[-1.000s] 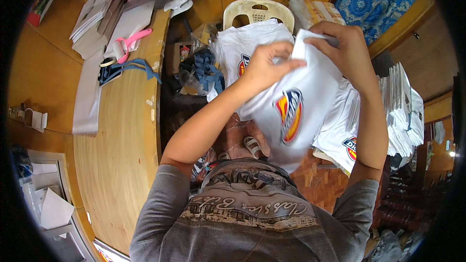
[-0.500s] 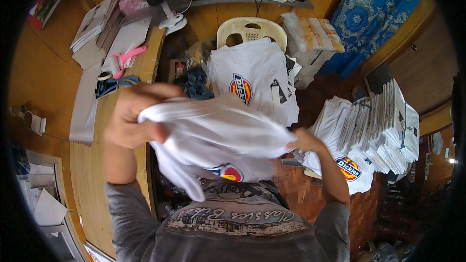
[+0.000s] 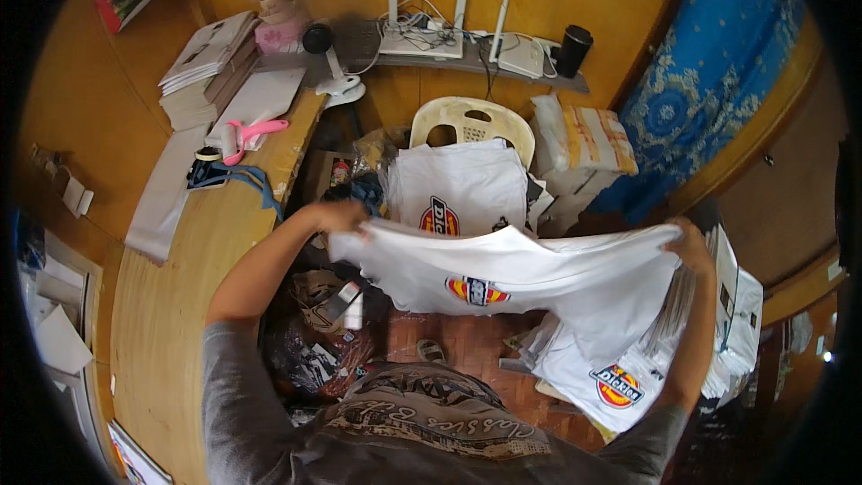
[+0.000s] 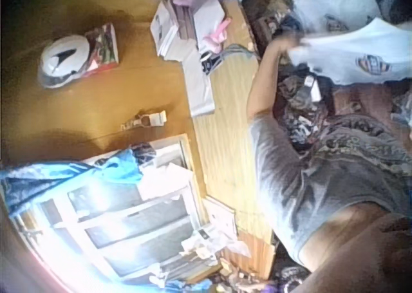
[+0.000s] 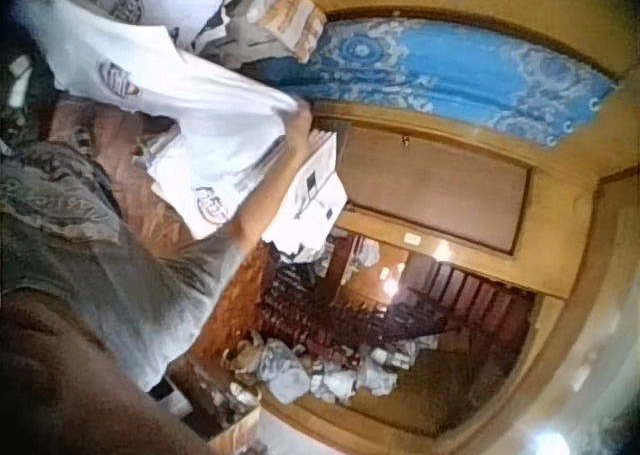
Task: The person folds white t-shirts on a wooden table. They place a cardboard insert inside each shirt, fold the sleeves and body, and then attach a tag to the collar before stacking the finished shirts.
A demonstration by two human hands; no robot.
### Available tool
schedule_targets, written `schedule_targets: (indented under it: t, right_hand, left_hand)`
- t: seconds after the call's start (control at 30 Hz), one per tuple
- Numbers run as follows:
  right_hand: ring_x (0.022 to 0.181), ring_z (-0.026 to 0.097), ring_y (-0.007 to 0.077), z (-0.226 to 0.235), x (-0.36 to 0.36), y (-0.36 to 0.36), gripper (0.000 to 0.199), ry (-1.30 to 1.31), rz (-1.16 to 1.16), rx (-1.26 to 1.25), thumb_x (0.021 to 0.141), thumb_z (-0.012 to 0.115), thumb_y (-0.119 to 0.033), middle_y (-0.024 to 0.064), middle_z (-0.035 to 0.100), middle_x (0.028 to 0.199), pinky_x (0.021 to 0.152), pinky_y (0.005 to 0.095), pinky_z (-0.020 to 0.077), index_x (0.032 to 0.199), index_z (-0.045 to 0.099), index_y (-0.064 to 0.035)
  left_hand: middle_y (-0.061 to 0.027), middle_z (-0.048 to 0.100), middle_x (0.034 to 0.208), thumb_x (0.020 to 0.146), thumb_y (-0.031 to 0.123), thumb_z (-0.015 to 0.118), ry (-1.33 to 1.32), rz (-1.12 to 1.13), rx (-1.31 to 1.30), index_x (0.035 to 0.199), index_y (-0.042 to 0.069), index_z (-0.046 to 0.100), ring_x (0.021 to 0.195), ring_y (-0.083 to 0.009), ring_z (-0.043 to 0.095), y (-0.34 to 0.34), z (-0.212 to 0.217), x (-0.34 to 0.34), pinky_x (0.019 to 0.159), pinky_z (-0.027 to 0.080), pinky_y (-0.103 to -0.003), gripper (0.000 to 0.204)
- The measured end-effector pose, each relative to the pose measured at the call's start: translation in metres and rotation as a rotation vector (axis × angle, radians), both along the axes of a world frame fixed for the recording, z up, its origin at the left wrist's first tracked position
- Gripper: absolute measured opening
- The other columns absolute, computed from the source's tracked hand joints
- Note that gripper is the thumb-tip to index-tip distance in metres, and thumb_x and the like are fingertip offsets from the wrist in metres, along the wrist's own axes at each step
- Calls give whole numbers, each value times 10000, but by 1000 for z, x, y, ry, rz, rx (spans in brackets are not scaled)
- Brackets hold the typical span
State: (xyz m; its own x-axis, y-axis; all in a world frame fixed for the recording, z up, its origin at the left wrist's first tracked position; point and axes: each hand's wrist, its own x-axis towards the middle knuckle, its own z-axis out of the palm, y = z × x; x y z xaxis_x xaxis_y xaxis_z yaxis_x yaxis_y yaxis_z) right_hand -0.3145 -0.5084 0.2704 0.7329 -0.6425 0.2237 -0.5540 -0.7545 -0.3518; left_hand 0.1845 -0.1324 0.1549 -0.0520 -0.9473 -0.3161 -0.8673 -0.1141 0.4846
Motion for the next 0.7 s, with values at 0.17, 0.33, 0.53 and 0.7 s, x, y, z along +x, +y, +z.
schedule_targets:
  t: [0.17,0.33,0.53,0.7]
  right_hand:
    - [629,580,288,68,-66,-49,225,-437,-389,-826,653,553,-21,142,608,797,576,352,464,869,614,-34]
    - [691,563,260,-85,-9,-39,237,-10,-131,-453,653,514,-8,135,597,824,627,336,449,874,600,-23]
    - [766,542,226,-164,-112,-63,255,507,-293,-23,654,467,7,127,583,857,690,317,431,880,583,-10]
    - [767,515,211,-74,17,-96,303,-234,-110,193,585,380,153,116,529,780,752,332,408,809,536,21]
  left_hand:
    - [-197,515,702,685,105,580,-352,563,-1091,743,-45,546,746,-345,508,-105,143,-58,668,423,-400,164]
    - [-141,521,669,756,92,420,149,428,-659,658,36,516,636,-282,512,-114,-109,-58,615,412,-376,148]
    - [-194,549,938,795,266,536,101,165,43,973,-28,559,864,-308,522,19,-96,-77,749,397,-382,344]
    - [-147,521,929,789,205,551,157,475,-552,898,-27,580,848,-287,513,138,69,-124,731,411,-351,257]
